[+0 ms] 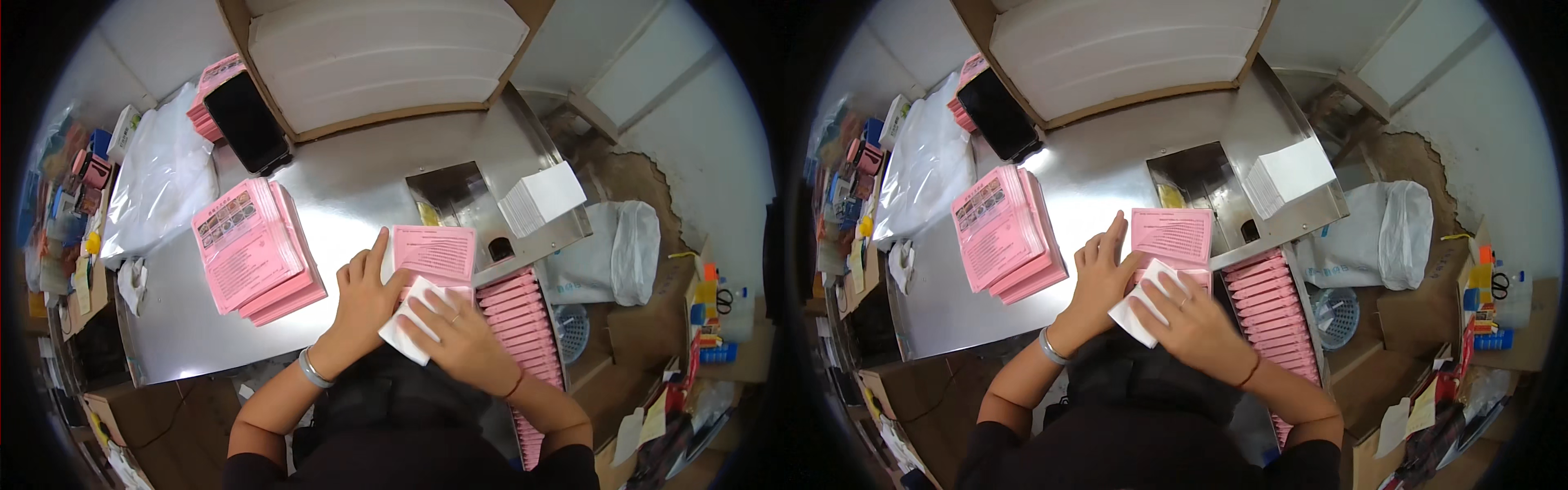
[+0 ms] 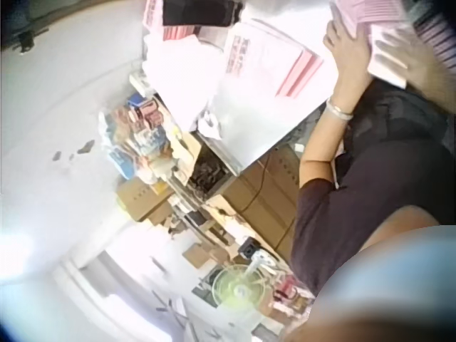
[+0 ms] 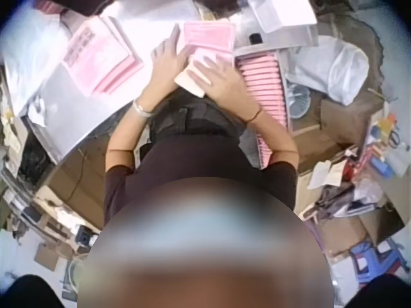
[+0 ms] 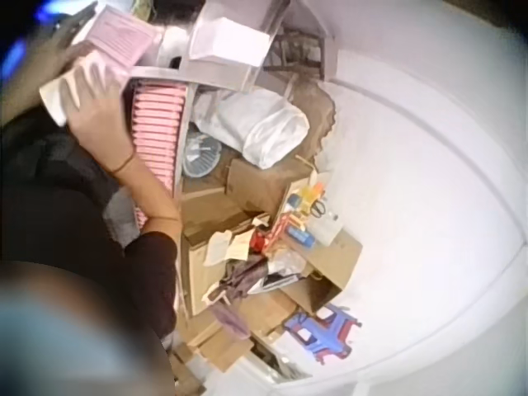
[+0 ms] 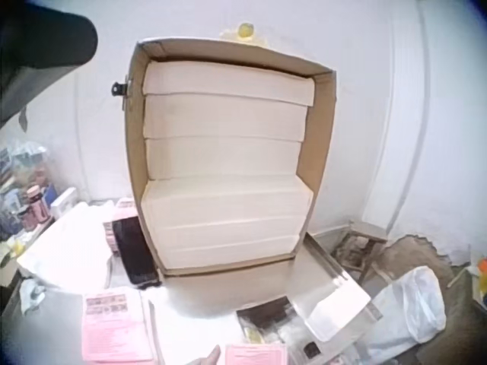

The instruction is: Inserting pink instruction manuals into white paper sleeves for packaging.

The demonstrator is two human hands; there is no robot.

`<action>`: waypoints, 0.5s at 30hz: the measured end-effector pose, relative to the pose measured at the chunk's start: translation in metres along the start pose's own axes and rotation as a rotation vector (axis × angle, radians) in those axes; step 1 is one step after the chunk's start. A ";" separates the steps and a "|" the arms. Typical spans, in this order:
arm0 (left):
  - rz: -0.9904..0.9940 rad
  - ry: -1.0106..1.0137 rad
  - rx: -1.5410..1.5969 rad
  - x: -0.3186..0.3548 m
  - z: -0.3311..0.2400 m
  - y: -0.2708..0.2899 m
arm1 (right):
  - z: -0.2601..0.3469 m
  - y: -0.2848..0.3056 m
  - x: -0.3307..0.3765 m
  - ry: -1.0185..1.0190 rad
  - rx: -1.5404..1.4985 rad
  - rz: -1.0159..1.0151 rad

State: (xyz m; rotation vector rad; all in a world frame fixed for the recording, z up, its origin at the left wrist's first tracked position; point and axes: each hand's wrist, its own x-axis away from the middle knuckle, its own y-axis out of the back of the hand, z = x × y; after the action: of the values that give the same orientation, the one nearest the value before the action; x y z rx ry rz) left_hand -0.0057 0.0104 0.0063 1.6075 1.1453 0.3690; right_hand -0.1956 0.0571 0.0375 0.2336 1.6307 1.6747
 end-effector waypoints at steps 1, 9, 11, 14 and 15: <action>0.014 0.058 0.098 -0.001 -0.001 -0.001 | -0.006 -0.001 -0.001 0.003 -0.003 -0.002; -0.256 0.064 0.504 0.013 -0.019 0.017 | -0.039 -0.038 -0.087 -0.178 -0.026 -0.100; -0.475 0.115 0.365 0.037 -0.003 0.054 | -0.017 -0.028 -0.126 -0.037 -0.019 -0.179; -0.657 0.207 -0.015 0.057 0.031 0.102 | 0.022 -0.040 -0.191 0.059 0.012 -0.207; -0.692 0.301 -0.038 0.058 0.053 0.098 | 0.020 -0.067 -0.213 0.159 0.027 -0.334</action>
State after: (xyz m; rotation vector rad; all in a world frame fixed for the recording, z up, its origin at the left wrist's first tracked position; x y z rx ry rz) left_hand 0.1085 0.0308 0.0546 1.0491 1.8226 0.1721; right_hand -0.0112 -0.0688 0.0592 -0.1573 1.7016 1.4447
